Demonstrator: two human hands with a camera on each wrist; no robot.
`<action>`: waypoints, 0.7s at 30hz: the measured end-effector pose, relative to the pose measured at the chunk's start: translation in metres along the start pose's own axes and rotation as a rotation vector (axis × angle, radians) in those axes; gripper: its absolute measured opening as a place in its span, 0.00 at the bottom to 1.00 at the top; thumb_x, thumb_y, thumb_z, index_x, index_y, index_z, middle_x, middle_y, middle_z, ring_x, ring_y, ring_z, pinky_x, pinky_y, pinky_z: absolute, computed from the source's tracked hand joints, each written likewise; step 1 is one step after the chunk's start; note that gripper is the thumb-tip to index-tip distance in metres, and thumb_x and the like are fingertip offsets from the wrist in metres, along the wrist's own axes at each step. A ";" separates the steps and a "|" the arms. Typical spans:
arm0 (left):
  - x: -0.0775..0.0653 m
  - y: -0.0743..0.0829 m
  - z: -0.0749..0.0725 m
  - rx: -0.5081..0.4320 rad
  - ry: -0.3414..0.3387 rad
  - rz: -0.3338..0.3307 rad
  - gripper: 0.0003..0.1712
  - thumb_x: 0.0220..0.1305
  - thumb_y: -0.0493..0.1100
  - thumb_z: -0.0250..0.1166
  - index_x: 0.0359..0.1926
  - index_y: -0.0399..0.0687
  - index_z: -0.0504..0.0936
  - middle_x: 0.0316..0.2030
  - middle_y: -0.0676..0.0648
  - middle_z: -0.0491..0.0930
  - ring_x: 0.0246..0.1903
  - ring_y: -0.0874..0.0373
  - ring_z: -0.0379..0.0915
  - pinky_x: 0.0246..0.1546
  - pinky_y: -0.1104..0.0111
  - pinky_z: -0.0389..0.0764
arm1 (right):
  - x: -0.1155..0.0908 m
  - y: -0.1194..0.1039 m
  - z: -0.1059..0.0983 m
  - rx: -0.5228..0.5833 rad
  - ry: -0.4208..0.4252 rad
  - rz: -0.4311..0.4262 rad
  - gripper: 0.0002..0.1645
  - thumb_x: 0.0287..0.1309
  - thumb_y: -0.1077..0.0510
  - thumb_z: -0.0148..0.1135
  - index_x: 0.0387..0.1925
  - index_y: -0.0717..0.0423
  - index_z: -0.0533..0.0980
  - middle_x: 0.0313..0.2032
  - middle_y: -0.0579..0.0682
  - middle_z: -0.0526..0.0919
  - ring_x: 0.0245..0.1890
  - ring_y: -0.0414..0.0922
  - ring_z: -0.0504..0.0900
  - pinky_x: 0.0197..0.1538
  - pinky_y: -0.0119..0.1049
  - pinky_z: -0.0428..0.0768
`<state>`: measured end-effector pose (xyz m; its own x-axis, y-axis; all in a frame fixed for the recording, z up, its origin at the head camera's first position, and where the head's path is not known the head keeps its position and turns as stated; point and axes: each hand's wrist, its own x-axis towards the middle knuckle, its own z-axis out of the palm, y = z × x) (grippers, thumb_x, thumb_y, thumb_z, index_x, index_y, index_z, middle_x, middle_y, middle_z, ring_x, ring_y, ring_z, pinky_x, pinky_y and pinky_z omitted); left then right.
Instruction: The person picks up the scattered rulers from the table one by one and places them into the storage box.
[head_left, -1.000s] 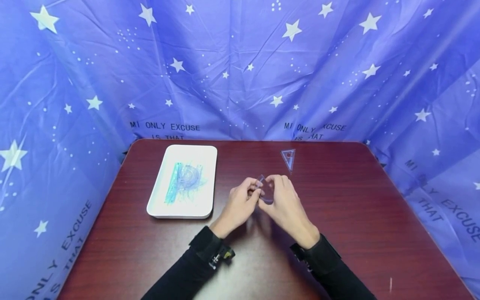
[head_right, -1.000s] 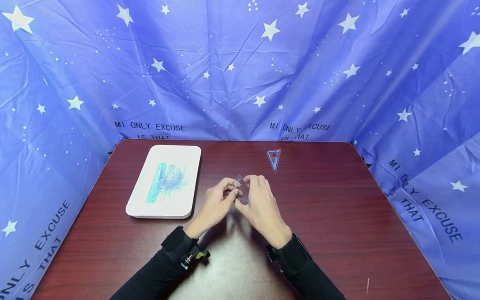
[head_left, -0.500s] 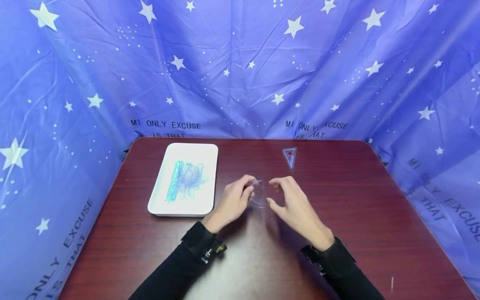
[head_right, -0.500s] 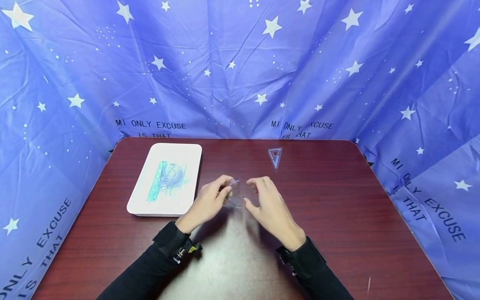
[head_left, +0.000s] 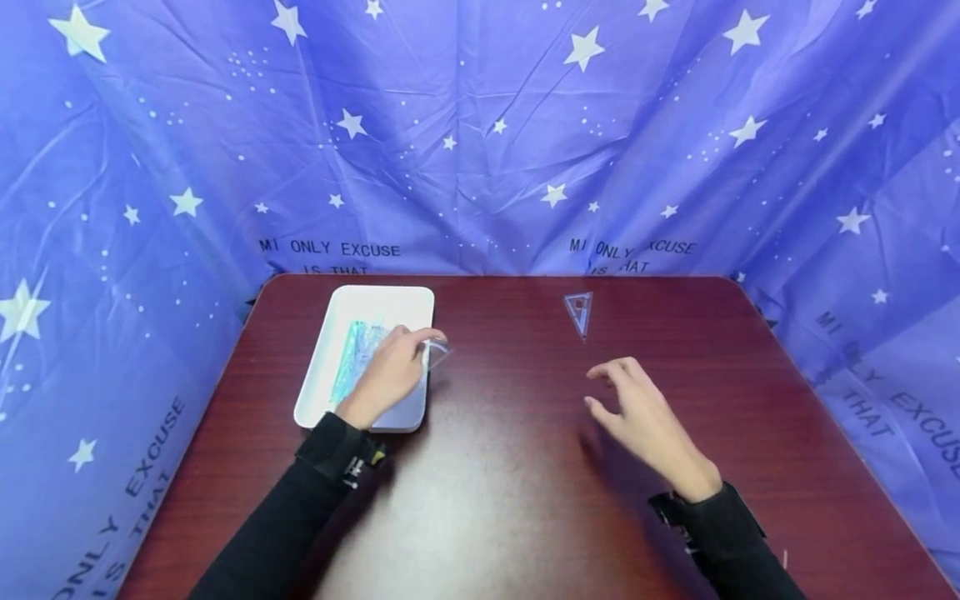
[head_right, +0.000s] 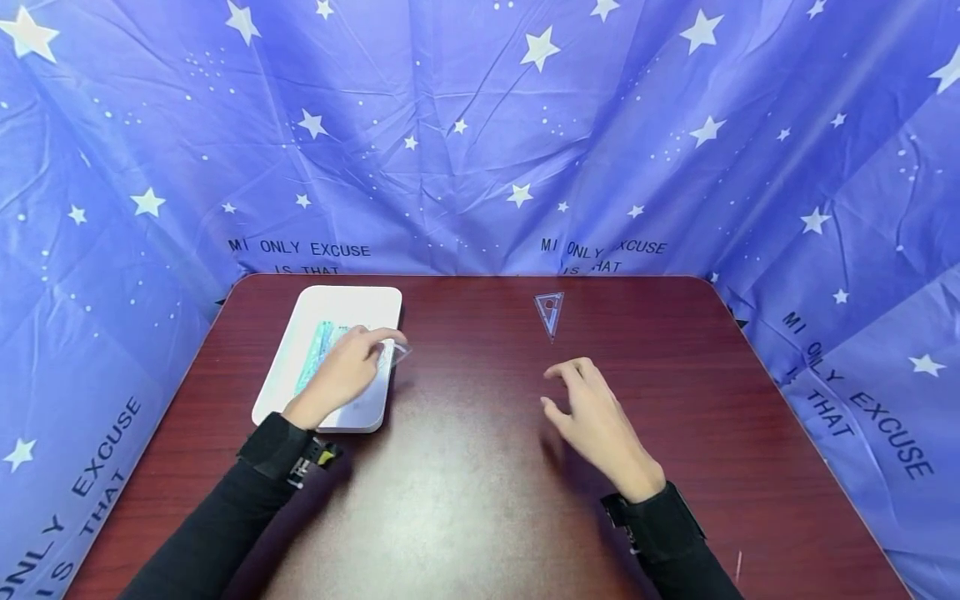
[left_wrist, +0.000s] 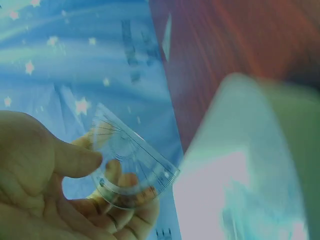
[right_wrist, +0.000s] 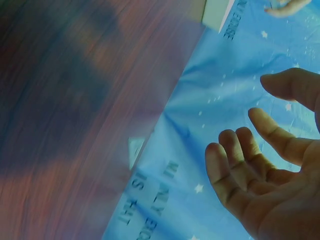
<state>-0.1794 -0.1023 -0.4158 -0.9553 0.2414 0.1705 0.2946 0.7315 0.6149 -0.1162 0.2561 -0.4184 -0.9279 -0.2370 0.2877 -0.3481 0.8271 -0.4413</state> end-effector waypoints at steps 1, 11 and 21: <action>0.001 -0.007 -0.005 0.031 0.004 0.002 0.23 0.71 0.29 0.54 0.57 0.47 0.89 0.39 0.36 0.84 0.43 0.42 0.77 0.48 0.48 0.79 | -0.001 0.003 -0.002 -0.004 0.003 0.005 0.18 0.64 0.65 0.73 0.54 0.60 0.81 0.51 0.60 0.80 0.51 0.55 0.83 0.48 0.52 0.82; 0.014 -0.064 -0.031 0.223 -0.099 -0.172 0.17 0.69 0.32 0.61 0.50 0.46 0.93 0.56 0.36 0.88 0.44 0.43 0.82 0.38 0.51 0.84 | -0.009 0.026 -0.016 -0.023 0.032 0.043 0.18 0.62 0.64 0.75 0.53 0.60 0.82 0.50 0.62 0.81 0.45 0.55 0.83 0.45 0.50 0.83; 0.019 -0.071 -0.034 0.269 -0.062 -0.175 0.14 0.62 0.30 0.64 0.47 0.36 0.91 0.53 0.31 0.88 0.48 0.35 0.86 0.44 0.43 0.87 | -0.010 0.051 -0.015 -0.039 0.041 0.064 0.17 0.61 0.65 0.74 0.51 0.63 0.82 0.51 0.65 0.81 0.50 0.62 0.85 0.49 0.58 0.84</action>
<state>-0.2192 -0.1714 -0.4305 -0.9912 0.1294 0.0284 0.1298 0.9057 0.4036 -0.1227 0.3086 -0.4308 -0.9415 -0.1630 0.2948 -0.2824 0.8591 -0.4268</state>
